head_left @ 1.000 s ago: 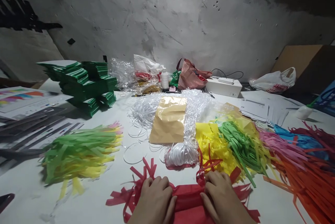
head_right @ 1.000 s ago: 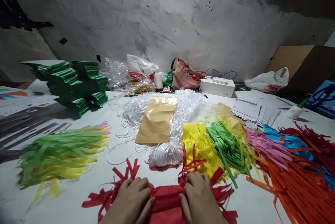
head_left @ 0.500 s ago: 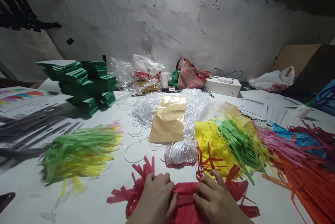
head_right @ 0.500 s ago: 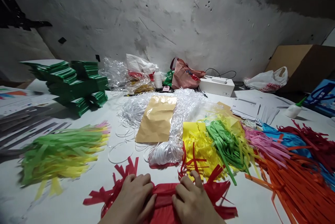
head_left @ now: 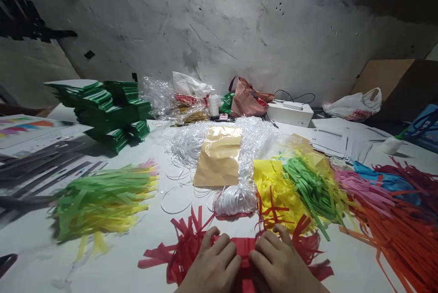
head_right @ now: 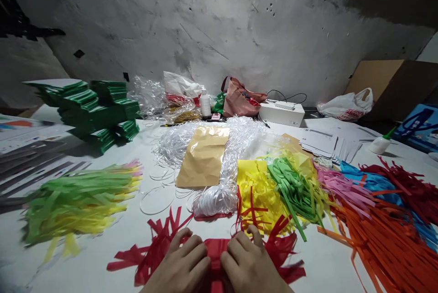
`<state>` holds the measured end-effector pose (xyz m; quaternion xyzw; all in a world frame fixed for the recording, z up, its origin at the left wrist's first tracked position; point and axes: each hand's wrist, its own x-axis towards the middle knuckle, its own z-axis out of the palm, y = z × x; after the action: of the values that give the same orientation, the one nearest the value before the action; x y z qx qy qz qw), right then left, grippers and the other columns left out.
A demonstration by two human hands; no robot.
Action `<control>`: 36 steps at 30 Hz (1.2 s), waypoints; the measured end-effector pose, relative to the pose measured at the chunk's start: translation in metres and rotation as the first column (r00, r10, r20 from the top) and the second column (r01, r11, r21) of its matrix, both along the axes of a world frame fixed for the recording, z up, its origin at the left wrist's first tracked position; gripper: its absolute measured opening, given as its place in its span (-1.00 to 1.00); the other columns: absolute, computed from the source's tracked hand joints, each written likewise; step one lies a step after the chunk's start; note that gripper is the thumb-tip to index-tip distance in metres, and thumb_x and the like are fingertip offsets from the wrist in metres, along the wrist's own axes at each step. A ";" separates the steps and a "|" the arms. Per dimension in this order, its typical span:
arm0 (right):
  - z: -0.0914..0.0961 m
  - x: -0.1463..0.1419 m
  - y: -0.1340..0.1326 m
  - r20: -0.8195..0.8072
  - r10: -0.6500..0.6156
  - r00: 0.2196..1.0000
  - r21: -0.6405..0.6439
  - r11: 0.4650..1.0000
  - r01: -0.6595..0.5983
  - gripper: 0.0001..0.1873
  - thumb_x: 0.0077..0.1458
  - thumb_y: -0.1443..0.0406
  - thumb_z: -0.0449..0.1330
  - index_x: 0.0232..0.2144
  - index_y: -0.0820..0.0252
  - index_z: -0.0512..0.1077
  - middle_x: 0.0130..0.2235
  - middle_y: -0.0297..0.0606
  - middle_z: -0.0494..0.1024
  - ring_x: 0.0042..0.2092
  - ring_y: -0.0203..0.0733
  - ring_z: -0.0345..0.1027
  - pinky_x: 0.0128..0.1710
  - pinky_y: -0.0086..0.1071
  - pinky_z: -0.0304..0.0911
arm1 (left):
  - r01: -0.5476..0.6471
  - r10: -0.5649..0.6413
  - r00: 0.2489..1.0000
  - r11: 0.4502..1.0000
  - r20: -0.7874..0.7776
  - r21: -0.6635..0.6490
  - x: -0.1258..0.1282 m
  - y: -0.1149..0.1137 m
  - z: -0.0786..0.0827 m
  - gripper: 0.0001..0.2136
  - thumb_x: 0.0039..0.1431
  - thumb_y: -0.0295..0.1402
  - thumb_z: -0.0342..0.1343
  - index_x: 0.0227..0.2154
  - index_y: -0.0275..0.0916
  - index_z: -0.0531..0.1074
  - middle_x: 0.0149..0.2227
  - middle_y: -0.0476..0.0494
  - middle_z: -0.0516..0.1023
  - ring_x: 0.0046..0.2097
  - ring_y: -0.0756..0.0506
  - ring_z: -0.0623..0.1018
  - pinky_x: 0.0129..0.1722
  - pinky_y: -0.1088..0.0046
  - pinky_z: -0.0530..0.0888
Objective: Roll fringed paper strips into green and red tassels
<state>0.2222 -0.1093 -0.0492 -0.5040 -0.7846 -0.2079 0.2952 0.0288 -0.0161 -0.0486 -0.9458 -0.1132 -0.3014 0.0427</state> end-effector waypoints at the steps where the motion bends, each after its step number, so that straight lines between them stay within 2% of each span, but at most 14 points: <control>1: -0.002 0.000 0.000 0.048 -0.010 0.999 0.013 1.000 0.009 -0.73 0.33 0.40 0.03 -0.44 0.14 0.35 -0.44 -0.36 0.40 -0.33 -0.17 0.22 0.10 -0.14 0.01 | 0.004 -0.004 1.000 1.000 0.002 0.015 0.000 0.000 -0.002 -0.77 0.30 -0.46 0.07 -0.50 -0.17 0.32 -0.49 0.05 0.42 -0.37 -0.09 0.33 0.06 0.18 0.15; 5: -0.010 0.004 -0.005 0.178 -0.005 0.984 0.061 0.998 -0.006 -0.68 0.29 0.47 0.02 -0.49 0.15 0.37 -0.49 -0.35 0.37 -0.37 -0.17 0.19 0.16 -0.13 0.03 | 0.018 -0.019 1.000 0.997 0.006 0.080 0.000 0.001 -0.009 -0.72 0.33 -0.51 0.01 -0.53 -0.17 0.32 -0.52 0.06 0.42 -0.39 -0.08 0.32 0.06 0.19 0.16; 9: -0.008 0.015 -0.014 0.203 0.070 0.977 0.050 0.995 -0.081 -0.63 0.33 0.53 -0.04 -0.40 0.19 0.46 -0.45 -0.35 0.46 -0.34 -0.19 0.28 0.25 -0.15 0.01 | 0.022 -0.019 0.999 0.997 -0.034 0.074 -0.005 0.003 -0.012 -0.76 0.28 -0.46 0.15 -0.52 -0.16 0.33 -0.51 0.08 0.44 -0.36 -0.08 0.36 0.09 0.19 0.14; 13: -0.006 0.024 -0.016 0.114 0.032 0.993 0.046 0.998 -0.037 -0.72 0.33 0.49 0.02 -0.36 0.16 0.44 -0.21 -0.28 0.58 -0.10 -0.16 0.39 0.30 -0.15 -0.06 | 0.022 -0.023 0.999 1.000 -0.038 -0.015 -0.012 0.005 -0.007 -0.78 0.25 -0.40 0.23 -0.49 -0.15 0.35 -0.48 0.10 0.48 -0.34 -0.09 0.38 0.02 0.22 0.15; 18: -0.017 0.021 -0.015 -0.131 -0.085 0.988 -0.084 0.994 0.074 -0.83 0.25 0.47 0.11 -0.33 0.12 0.37 -0.06 -0.26 0.54 -0.02 -0.15 0.39 0.23 -0.16 -0.04 | -0.086 0.060 0.990 0.973 -0.125 -0.216 -0.014 0.003 0.011 -0.84 0.31 -0.50 0.09 -0.38 -0.14 0.42 -0.31 0.02 0.57 -0.23 -0.13 0.45 -0.08 0.24 0.21; 22: -0.030 0.015 -0.012 -0.257 -0.229 0.939 -0.156 0.969 0.194 -0.84 0.13 0.47 0.15 -0.34 0.09 0.35 -0.08 -0.26 0.51 -0.06 -0.07 0.36 0.11 -0.11 0.02 | -0.205 0.145 0.967 0.931 -0.209 -0.302 -0.011 0.001 0.019 -0.84 0.28 -0.49 0.05 -0.39 -0.15 0.45 -0.26 -0.06 0.56 -0.20 -0.18 0.47 -0.11 0.19 0.26; 25: -0.033 0.012 -0.009 -0.261 -0.274 0.926 -0.162 0.958 0.238 -0.85 0.05 0.43 0.21 -0.36 0.10 0.33 -0.15 -0.28 0.48 -0.12 -0.05 0.36 0.08 -0.08 0.03 | -0.263 0.181 0.950 0.903 -0.255 -0.341 -0.009 0.001 0.016 -0.87 0.27 -0.44 0.07 -0.36 -0.14 0.47 -0.23 -0.08 0.56 -0.18 -0.21 0.47 -0.10 0.15 0.26; 28: -0.026 0.011 -0.008 -0.233 -0.292 0.928 -0.115 0.956 0.272 -0.89 0.08 0.41 0.19 -0.35 0.10 0.35 -0.18 -0.27 0.48 -0.15 -0.04 0.36 0.07 -0.06 0.00 | -0.274 0.208 0.950 0.913 -0.232 -0.302 -0.006 0.002 0.008 -0.90 0.22 -0.48 0.11 -0.35 -0.14 0.46 -0.23 -0.07 0.55 -0.19 -0.19 0.45 -0.08 0.14 0.23; 29: -0.022 0.011 -0.008 -0.228 -0.289 0.930 -0.078 0.957 0.278 -0.90 0.14 0.42 0.15 -0.34 0.11 0.37 -0.18 -0.25 0.49 -0.15 -0.05 0.36 0.07 -0.06 -0.01 | -0.245 0.194 0.961 0.929 -0.197 -0.278 -0.005 0.002 0.005 -0.91 0.19 -0.48 0.14 -0.35 -0.14 0.46 -0.23 -0.07 0.56 -0.19 -0.19 0.45 -0.06 0.14 0.21; 31: -0.012 0.010 -0.008 -0.210 -0.229 0.950 -0.004 0.972 0.233 -0.79 0.27 0.45 0.03 -0.34 0.12 0.39 -0.19 -0.23 0.52 -0.14 -0.06 0.36 0.09 -0.06 -0.03 | -0.141 0.122 0.987 0.968 -0.103 -0.206 -0.003 0.003 0.001 -0.93 0.17 -0.44 0.22 -0.37 -0.14 0.44 -0.26 -0.03 0.55 -0.20 -0.17 0.44 -0.02 0.16 0.18; 33: -0.004 0.007 -0.007 -0.168 -0.099 0.981 0.039 0.994 0.107 -0.66 0.40 0.42 -0.08 -0.36 0.13 0.40 -0.28 -0.28 0.51 -0.18 -0.12 0.35 0.11 -0.09 -0.04 | -0.030 0.025 0.999 0.992 -0.041 -0.126 -0.001 0.004 0.000 -0.86 0.19 -0.36 0.27 -0.43 -0.14 0.41 -0.34 0.02 0.53 -0.24 -0.13 0.42 0.01 0.18 0.15; 36: 0.000 0.002 -0.003 -0.092 0.049 0.995 0.038 0.998 -0.046 -0.59 0.48 0.34 -0.09 -0.44 0.15 0.35 -0.45 -0.40 0.41 -0.31 -0.22 0.26 0.08 -0.18 -0.01 | 0.020 -0.024 0.999 0.994 -0.040 -0.105 0.000 0.005 0.000 -0.78 0.19 -0.35 0.30 -0.48 -0.16 0.37 -0.41 0.08 0.50 -0.29 -0.10 0.39 0.03 0.20 0.13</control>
<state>0.2243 -0.1128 -0.0493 -0.4890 -0.7779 -0.1912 0.3451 0.0286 -0.0109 -0.0486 -0.9539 -0.1174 -0.2760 -0.0079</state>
